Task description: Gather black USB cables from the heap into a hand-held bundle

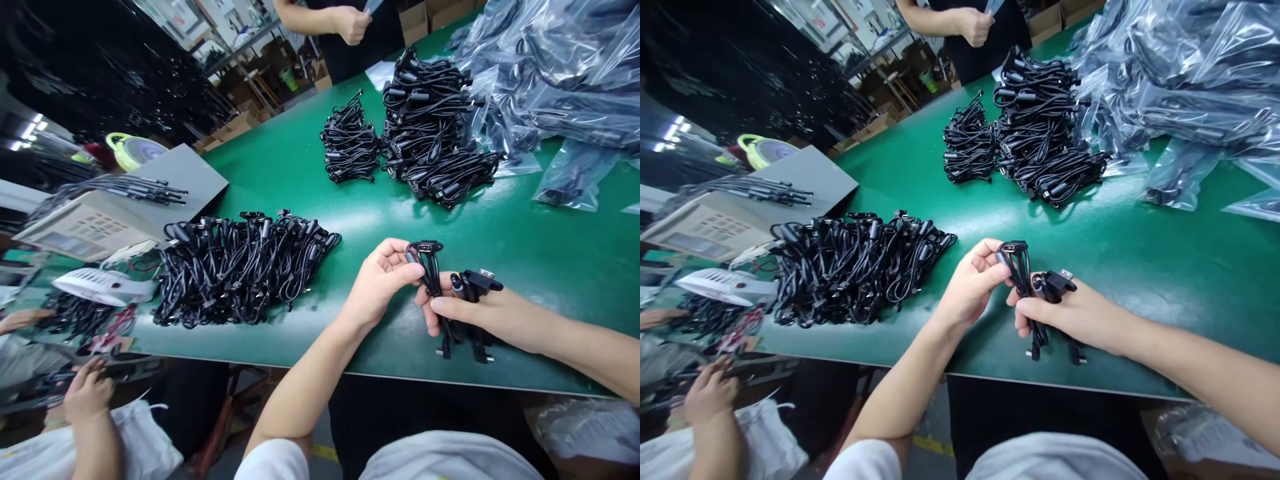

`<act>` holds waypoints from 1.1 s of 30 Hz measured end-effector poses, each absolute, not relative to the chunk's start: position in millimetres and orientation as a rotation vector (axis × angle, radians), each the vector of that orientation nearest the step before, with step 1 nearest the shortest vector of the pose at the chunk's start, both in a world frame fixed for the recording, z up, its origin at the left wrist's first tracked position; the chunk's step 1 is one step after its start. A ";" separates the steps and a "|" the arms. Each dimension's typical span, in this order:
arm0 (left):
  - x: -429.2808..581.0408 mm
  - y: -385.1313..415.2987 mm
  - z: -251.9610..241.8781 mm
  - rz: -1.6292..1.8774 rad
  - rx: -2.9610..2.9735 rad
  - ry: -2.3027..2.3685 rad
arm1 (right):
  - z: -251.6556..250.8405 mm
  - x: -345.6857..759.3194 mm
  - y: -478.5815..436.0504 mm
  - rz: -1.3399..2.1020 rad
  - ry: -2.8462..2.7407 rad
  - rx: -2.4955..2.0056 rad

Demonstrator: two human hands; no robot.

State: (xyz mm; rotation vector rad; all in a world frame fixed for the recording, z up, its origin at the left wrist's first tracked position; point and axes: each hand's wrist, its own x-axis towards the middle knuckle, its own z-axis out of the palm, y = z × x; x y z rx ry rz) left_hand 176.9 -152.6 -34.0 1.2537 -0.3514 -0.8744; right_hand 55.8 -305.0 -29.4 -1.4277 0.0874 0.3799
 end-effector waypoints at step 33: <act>169.1 -144.1 -47.9 -0.844 1.373 -0.480 | -36.4 68.9 -306.3 0.106 0.422 -1.076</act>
